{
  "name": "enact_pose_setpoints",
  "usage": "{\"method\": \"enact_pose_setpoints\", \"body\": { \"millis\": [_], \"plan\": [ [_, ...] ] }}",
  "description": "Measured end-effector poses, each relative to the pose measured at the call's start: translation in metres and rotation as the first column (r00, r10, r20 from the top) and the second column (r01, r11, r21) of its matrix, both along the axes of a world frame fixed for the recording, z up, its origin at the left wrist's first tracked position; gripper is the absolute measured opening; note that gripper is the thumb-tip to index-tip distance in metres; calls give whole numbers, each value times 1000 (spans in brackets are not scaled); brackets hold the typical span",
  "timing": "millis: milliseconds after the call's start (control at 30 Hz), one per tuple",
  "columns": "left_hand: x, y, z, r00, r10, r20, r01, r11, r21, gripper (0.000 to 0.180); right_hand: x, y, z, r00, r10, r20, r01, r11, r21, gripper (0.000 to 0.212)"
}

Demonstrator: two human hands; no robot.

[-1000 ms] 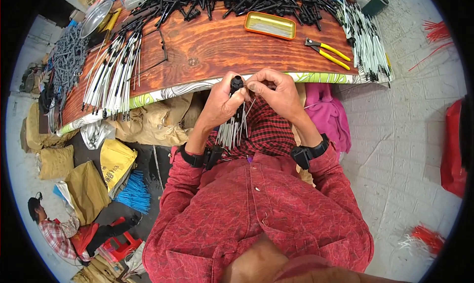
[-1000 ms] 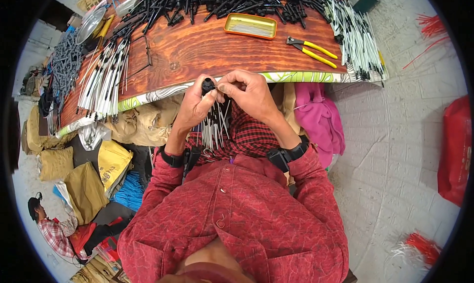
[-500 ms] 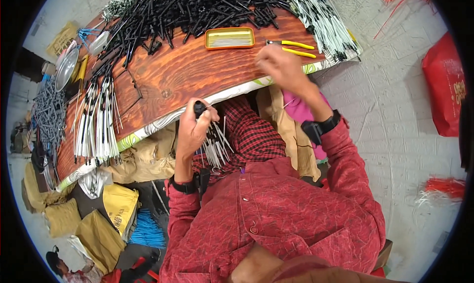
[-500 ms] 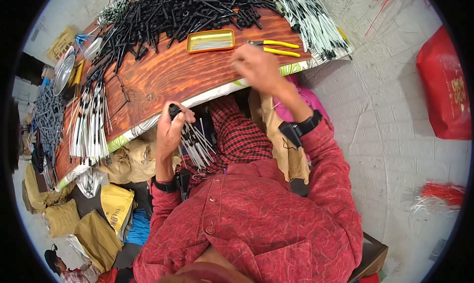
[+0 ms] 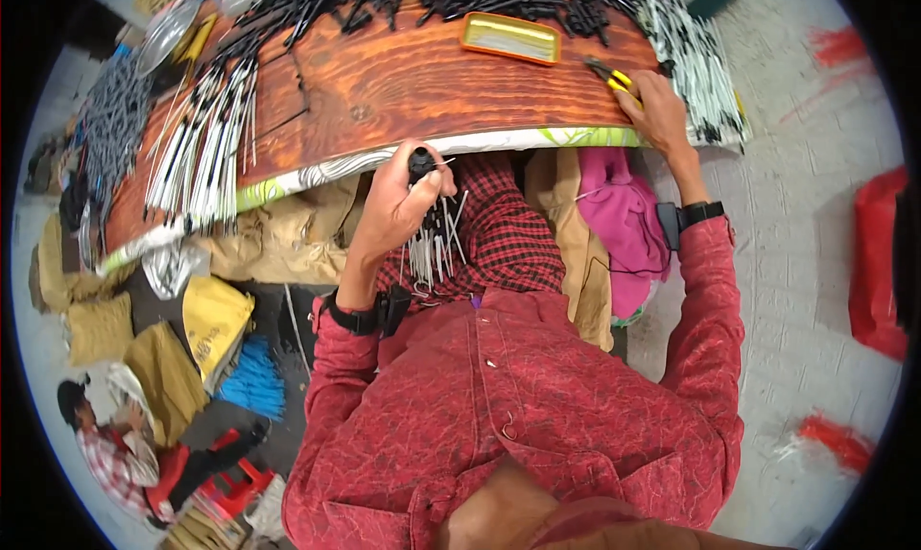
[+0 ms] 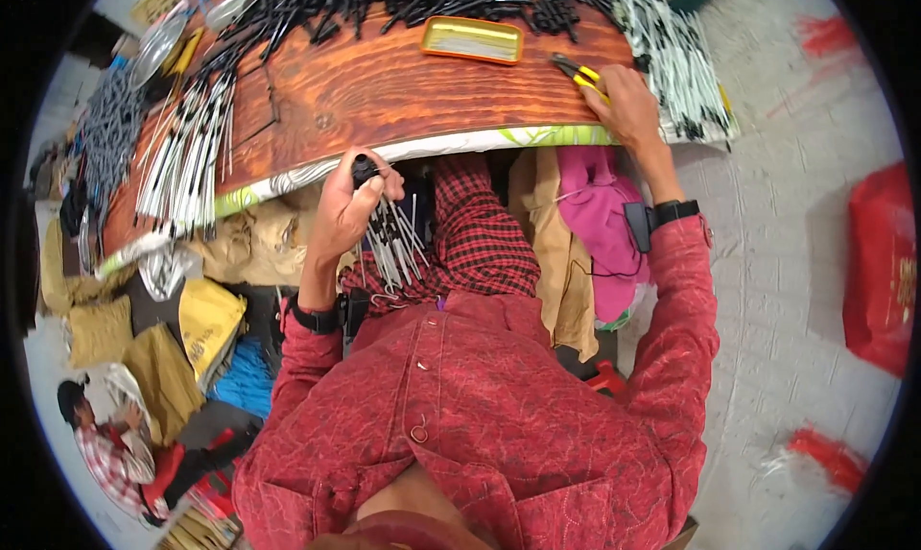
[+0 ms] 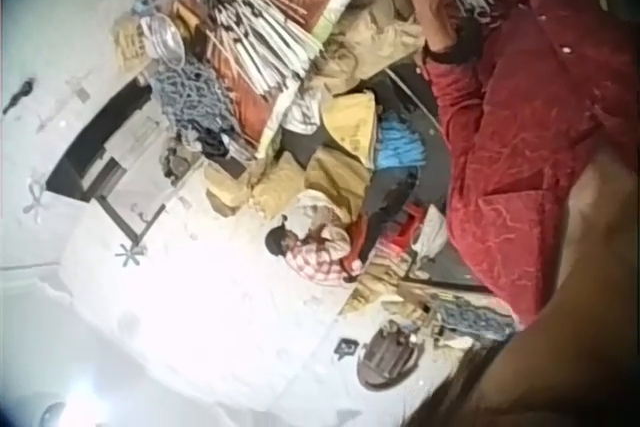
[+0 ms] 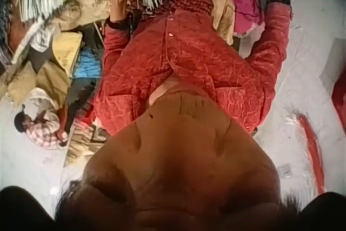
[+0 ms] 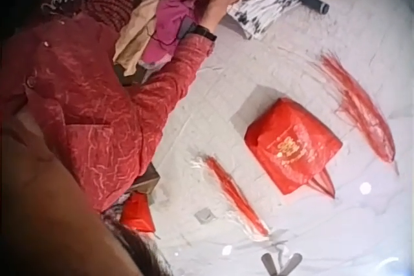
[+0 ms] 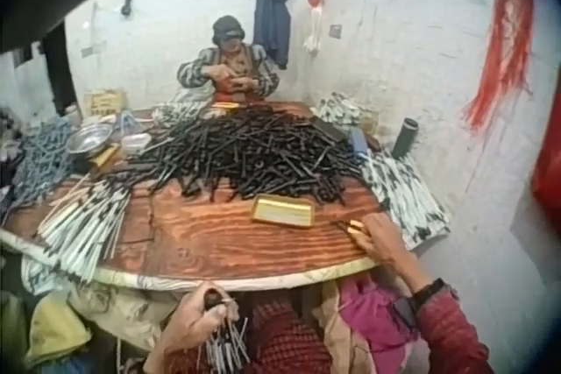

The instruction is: The person gathers white rods into a bundle, slides a black plastic cap onto the ends, and trims the excess wire using yellow-handled shears before repeating the process.

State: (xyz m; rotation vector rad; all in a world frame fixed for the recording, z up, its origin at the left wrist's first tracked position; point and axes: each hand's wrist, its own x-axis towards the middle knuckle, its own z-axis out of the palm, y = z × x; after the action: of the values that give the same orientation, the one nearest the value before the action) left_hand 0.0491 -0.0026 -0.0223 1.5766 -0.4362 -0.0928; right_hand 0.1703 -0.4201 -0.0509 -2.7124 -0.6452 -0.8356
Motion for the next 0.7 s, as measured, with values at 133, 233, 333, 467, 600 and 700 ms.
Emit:
{"method": "enact_pose_setpoints", "body": {
  "millis": [133,233,333,467,600,700],
  "plan": [
    [-2,1,0,1000,10,3,-10,1000,15,19,-12,3,0,948,-216,-233,248,962,117,26],
    [-3,2,-1,1000,-11,0,11,999,52,19,-33,40,28,802,140,-581,323,716,619,31],
    [-3,0,-1,1000,-21,-5,22,998,54,18,-59,70,51,495,603,-626,412,471,780,35],
    [-5,-3,2,1000,-11,0,11,996,89,18,-92,125,73,524,512,-681,-7,802,597,23],
    [-5,-6,2,999,9,38,-13,993,117,19,-103,142,74,816,450,-362,-417,893,170,16],
    [-5,-7,2,998,33,58,-41,989,140,19,-104,151,74,888,426,-174,-434,901,-10,17]
  ]
}}
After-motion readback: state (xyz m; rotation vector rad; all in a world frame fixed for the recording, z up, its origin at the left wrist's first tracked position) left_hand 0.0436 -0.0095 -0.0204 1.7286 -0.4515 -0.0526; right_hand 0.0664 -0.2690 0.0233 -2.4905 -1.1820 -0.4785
